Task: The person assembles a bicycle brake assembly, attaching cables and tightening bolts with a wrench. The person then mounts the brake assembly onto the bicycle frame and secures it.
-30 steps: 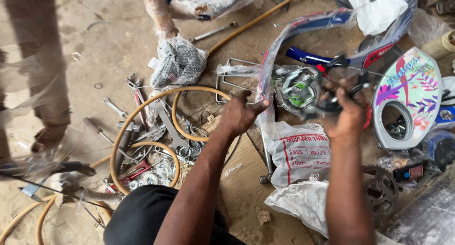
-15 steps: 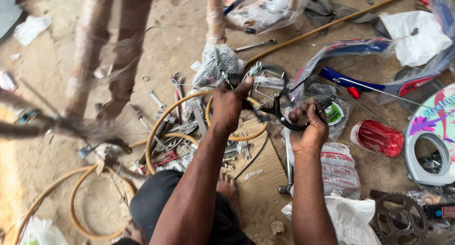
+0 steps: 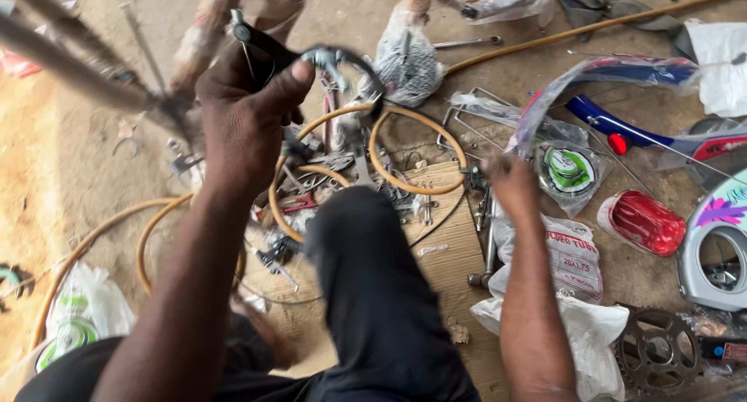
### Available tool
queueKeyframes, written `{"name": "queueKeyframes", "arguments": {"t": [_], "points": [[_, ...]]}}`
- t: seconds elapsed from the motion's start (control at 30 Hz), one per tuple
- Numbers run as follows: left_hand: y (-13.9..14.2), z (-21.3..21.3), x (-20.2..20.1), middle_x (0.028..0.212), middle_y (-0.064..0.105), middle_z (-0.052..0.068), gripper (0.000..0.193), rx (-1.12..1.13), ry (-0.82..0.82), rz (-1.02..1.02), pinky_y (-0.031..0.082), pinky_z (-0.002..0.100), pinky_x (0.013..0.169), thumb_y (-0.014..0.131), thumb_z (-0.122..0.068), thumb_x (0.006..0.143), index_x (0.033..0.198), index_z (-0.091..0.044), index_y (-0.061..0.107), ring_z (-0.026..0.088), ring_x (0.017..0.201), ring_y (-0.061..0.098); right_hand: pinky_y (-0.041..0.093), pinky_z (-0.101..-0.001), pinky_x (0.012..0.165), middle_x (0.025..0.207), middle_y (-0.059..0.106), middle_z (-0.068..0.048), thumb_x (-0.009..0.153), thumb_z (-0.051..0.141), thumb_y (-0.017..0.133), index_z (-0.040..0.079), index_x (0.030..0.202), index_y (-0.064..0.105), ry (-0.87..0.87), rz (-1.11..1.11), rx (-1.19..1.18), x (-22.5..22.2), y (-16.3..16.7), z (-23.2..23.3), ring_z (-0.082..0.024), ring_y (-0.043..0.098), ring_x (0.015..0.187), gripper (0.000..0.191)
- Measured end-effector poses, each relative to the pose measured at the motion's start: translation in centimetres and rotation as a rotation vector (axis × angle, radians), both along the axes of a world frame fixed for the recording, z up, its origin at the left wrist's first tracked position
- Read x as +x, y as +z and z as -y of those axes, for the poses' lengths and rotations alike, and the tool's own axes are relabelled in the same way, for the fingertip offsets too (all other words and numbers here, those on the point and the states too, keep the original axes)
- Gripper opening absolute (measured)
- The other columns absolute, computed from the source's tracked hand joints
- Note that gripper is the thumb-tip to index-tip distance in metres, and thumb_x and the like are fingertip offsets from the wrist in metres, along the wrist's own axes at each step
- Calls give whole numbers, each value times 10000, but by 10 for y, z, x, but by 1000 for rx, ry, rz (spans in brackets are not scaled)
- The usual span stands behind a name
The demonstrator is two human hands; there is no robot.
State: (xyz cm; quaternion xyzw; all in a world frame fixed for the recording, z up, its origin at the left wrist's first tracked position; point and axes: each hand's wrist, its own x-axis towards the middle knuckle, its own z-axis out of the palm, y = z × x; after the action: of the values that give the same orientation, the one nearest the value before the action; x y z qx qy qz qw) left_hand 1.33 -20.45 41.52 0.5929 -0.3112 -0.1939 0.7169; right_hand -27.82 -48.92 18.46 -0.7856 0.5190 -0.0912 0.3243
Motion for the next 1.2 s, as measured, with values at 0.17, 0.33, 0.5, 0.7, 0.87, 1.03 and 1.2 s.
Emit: {"name": "queueKeyframes", "arguments": {"t": [0.17,0.33,0.5,0.7,0.87,1.03,1.2], "points": [[7,-62,5,818,627,-6,308,125,25,96,491,244,614,877,-253,930,982,-50,650,80,707,579,501,-372,1098,1447,613,-103,832,329,864,30,1502,520,861,545,52,107,203,-60,-223,584,1326,811],[0,-97,5,879,681,33,365,-34,27,-13,567,277,674,799,-363,948,1041,-42,655,117,751,645,543,-426,944,1260,676,-157,913,329,795,47,1397,603,1299,353,-325,212,245,-141,-278,658,1130,592],[-21,-126,16,988,698,102,708,-142,-400,-579,565,320,751,429,-660,947,1121,-17,669,192,867,714,628,-364,836,1024,773,-69,995,192,739,124,1140,748,1197,582,15,268,174,-163,-203,750,935,160],[-77,-76,1,832,662,116,276,169,-178,-885,597,363,615,575,-318,945,989,-46,595,260,671,719,554,-387,1035,1144,755,-81,714,-48,677,99,1145,776,1197,402,-309,241,119,-162,-260,684,1158,465],[-92,-53,-25,794,630,83,245,224,7,-741,531,297,515,693,-206,953,1018,27,652,150,586,596,546,-371,1013,1224,700,-58,759,130,838,126,1162,699,630,-72,442,181,83,-86,-196,675,1141,425],[-69,-59,-20,767,562,44,288,174,99,-731,507,272,516,672,-236,989,1066,40,689,112,580,530,588,-404,716,930,778,-162,825,79,736,-14,959,788,603,-905,466,113,-59,-64,-246,712,800,172],[-53,-51,-23,807,640,69,366,124,244,-710,521,273,547,588,-336,999,998,15,692,137,610,592,556,-470,939,1152,698,-247,847,397,723,11,1053,767,513,-741,-52,75,-158,-81,-405,678,1084,440]]}}
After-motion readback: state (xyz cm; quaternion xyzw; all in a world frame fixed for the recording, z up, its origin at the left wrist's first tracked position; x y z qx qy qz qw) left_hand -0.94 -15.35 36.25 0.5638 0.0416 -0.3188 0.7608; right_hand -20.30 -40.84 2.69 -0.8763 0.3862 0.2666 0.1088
